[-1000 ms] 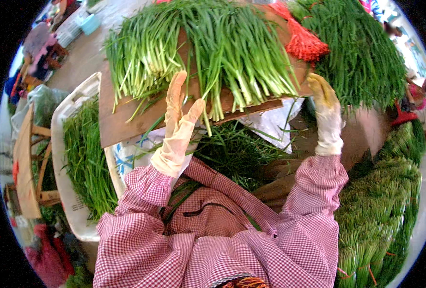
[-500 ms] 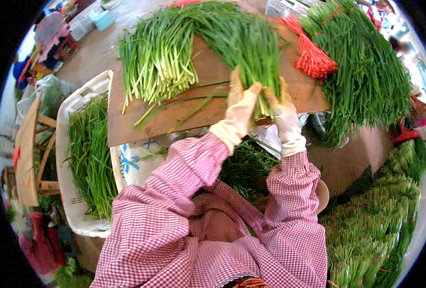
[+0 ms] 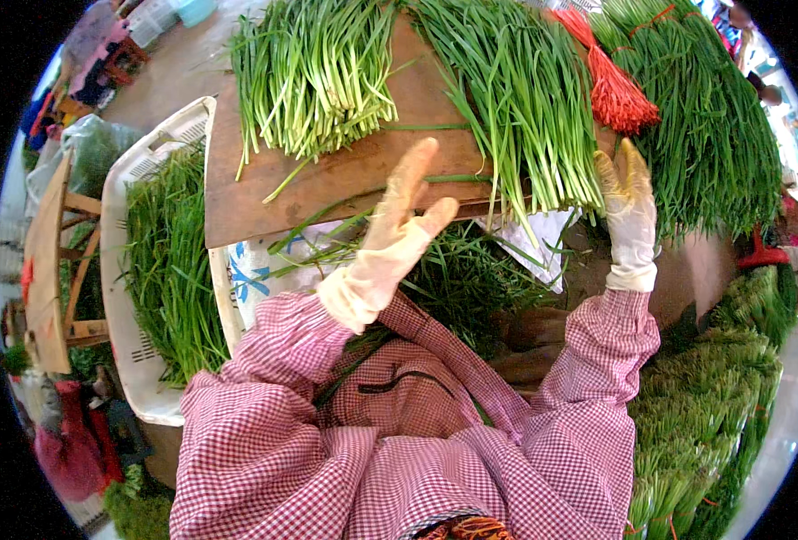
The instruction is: The person sorts and bundles green stalks of produce by hand, gathering stalks from a bin, aligning them on a wooden board, and cleaning off loose debris.
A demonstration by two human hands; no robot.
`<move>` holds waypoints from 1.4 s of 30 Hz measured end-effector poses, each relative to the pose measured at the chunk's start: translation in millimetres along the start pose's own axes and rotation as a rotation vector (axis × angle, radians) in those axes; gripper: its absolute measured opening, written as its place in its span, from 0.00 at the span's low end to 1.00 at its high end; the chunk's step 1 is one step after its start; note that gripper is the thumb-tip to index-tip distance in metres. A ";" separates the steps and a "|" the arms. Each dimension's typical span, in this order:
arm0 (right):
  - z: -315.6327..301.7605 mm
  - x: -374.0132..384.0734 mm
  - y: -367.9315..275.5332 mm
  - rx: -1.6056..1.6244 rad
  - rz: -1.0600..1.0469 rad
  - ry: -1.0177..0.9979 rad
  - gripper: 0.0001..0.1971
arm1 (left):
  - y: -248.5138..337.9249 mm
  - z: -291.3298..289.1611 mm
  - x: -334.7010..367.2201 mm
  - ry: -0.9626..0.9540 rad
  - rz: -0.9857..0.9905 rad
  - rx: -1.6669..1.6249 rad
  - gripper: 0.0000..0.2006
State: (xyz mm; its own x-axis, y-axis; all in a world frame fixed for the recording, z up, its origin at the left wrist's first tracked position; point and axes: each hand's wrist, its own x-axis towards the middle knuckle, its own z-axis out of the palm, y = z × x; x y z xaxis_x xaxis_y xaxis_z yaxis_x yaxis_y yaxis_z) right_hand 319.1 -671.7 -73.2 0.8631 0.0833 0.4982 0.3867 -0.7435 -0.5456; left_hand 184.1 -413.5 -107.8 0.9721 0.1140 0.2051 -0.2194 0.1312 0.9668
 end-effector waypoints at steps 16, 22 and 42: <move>60.2 44.8 -14.8 -0.231 -0.215 -0.398 0.45 | -18.3 -14.5 45.8 0.056 0.452 1.155 0.06; 57.1 41.3 -28.1 -0.201 -0.204 -0.431 0.45 | -7.7 -10.1 -29.7 -0.537 0.513 0.925 0.06; 63.6 36.9 -16.5 -0.171 -0.232 -0.349 0.43 | -34.7 12.6 102.0 -0.025 0.463 1.242 0.09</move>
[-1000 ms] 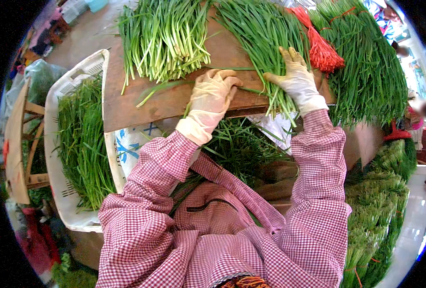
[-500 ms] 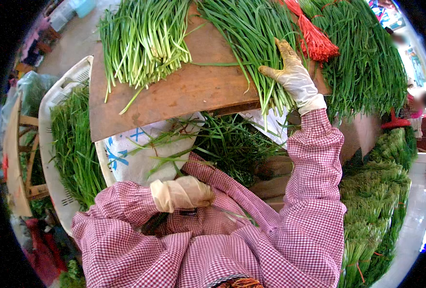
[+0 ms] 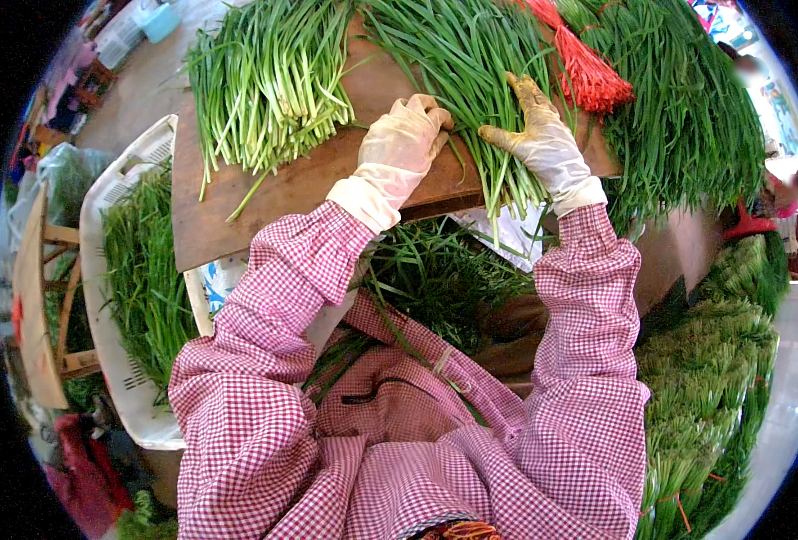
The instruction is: The person sorts and bundles green stalks of produce by hand, gathering stalks from a bin, aligning them on a wooden board, and cleaning off loose debris.
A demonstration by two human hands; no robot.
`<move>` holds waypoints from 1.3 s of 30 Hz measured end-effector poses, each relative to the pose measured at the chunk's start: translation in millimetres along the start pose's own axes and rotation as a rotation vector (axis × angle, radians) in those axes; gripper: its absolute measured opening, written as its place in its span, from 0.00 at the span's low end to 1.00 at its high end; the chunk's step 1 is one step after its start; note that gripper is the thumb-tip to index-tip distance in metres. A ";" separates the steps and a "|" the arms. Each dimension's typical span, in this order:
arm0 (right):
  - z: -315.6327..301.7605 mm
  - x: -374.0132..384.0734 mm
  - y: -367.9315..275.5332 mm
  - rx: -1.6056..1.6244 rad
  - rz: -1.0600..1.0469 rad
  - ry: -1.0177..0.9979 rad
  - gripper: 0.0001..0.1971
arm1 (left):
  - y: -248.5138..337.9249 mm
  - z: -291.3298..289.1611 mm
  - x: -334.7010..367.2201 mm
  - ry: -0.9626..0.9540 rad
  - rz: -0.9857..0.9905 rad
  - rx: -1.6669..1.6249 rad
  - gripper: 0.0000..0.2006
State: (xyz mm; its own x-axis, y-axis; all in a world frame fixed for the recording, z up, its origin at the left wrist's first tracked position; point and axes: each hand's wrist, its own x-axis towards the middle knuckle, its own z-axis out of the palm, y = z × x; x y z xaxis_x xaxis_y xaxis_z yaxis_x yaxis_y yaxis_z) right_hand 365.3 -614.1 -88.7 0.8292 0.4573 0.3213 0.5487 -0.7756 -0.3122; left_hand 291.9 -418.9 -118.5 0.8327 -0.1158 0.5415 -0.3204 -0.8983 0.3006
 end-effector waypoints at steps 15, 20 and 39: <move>2.9 2.3 5.2 0.043 -0.025 -0.006 0.38 | -4.0 -45.2 -29.4 -0.277 0.210 -0.207 0.13; -3.2 -1.7 0.9 0.048 0.018 -0.037 0.39 | 36.0 -60.5 -116.1 -0.827 0.297 -0.450 0.13; -86.1 -65.8 -63.6 0.244 -0.053 0.237 0.19 | 0.8 -32.7 -22.1 -0.127 0.100 0.064 0.22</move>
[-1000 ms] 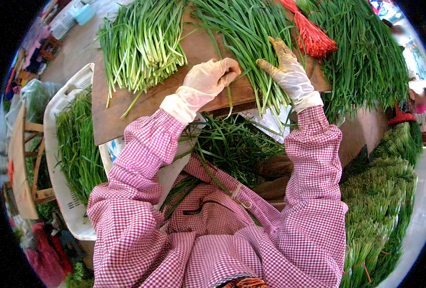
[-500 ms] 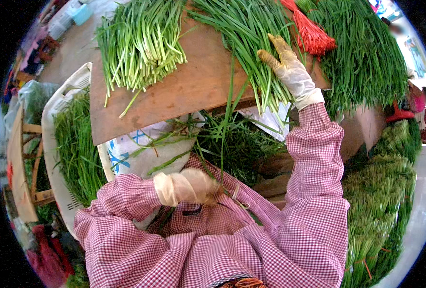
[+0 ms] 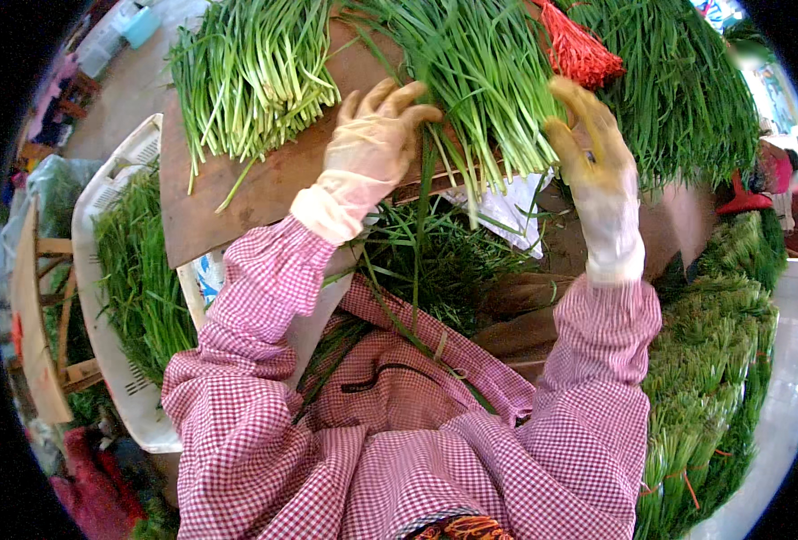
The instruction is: The person sorts and bundles green stalks of produce by hand, gathering stalks from a bin, aligning them on a wooden board, and cleaning off loose debris.
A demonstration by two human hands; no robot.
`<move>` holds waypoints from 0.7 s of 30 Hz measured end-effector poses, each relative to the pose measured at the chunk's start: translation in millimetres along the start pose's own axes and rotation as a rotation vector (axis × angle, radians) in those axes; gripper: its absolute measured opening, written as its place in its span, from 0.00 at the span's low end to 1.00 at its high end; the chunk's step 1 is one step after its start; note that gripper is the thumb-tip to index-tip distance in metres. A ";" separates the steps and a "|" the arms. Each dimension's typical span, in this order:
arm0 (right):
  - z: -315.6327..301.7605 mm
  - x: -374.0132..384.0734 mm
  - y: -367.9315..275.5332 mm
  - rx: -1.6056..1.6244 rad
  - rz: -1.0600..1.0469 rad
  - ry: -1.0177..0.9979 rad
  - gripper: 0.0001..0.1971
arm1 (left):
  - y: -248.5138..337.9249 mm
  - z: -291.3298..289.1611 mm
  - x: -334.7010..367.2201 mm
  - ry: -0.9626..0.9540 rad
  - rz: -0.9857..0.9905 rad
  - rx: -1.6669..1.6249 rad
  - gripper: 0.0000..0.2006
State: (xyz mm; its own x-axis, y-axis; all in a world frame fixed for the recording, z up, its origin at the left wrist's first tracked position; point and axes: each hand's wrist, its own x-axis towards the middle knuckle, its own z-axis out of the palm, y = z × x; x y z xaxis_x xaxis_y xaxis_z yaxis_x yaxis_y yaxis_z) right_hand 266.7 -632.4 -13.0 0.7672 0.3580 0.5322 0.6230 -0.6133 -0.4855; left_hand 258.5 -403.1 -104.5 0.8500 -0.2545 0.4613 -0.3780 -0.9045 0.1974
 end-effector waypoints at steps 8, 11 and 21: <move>51.9 -120.6 -12.3 0.129 0.193 -0.457 0.15 | -6.5 -26.0 -51.3 0.141 -0.068 -0.508 0.28; 102.2 -123.2 -19.6 0.600 0.466 -0.422 0.18 | 8.6 -31.2 -59.8 0.072 -0.053 -0.509 0.27; 165.4 -138.4 -31.5 -0.152 0.028 -1.271 0.11 | -7.6 -1.9 -26.3 -0.008 0.043 -0.136 0.25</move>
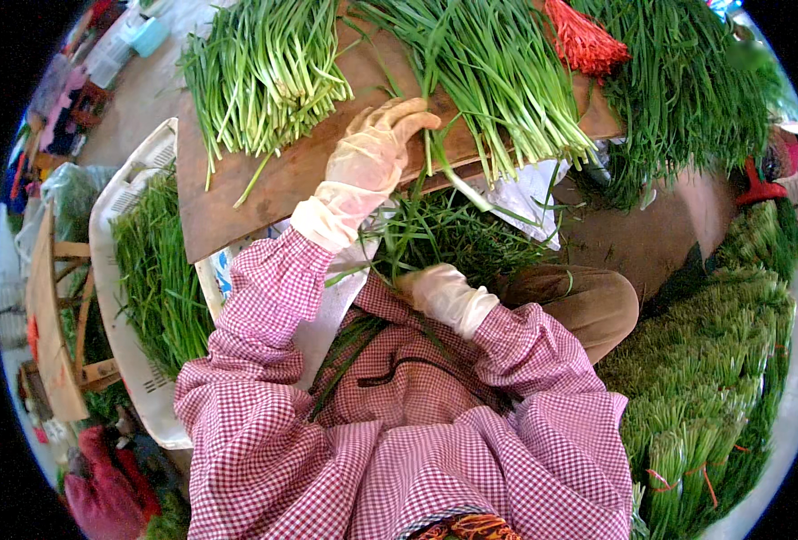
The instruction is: The person sorts and bundles green stalks of produce by hand, gathering stalks from a bin, aligning them on a wooden board, and cleaning off loose debris.
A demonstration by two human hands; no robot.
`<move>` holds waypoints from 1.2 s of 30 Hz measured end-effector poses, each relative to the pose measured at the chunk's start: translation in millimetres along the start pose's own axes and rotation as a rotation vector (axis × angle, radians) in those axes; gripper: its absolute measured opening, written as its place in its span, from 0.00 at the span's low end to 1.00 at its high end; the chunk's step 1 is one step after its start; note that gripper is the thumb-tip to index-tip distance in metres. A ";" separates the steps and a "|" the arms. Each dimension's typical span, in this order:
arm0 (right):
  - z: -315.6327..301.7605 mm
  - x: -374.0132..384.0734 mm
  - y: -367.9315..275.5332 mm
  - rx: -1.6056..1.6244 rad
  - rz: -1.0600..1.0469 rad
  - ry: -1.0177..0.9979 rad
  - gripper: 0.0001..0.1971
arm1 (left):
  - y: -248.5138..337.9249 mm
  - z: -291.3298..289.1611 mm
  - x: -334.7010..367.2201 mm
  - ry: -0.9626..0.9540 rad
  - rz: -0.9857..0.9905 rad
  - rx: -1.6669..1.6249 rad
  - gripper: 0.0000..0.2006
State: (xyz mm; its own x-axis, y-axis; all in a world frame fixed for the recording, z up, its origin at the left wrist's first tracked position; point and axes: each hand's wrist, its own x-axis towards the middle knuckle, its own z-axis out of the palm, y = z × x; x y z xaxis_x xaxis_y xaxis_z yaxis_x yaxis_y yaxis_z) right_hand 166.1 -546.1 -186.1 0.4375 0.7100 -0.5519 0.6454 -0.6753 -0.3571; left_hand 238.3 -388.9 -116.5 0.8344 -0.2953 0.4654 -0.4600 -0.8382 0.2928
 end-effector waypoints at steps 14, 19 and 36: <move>-67.9 -80.9 27.3 1.366 -0.020 0.408 0.29 | 3.2 -16.5 -25.0 0.224 -0.159 -0.210 0.15; -84.5 -55.7 3.6 1.203 0.009 0.354 0.17 | 14.0 -15.0 -37.4 0.155 -0.233 0.082 0.16; -78.4 -34.4 6.0 1.067 0.075 0.775 0.16 | 29.5 -13.6 -11.1 0.158 -0.270 0.103 0.14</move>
State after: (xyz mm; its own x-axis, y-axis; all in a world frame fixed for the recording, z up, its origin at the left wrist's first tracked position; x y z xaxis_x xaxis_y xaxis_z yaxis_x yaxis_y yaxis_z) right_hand 204.0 -558.9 -110.2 0.9231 0.3531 -0.1526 -0.0473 -0.2895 -0.9560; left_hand 211.4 -404.1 -101.7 0.8608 0.0125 0.5088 -0.1882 -0.9210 0.3411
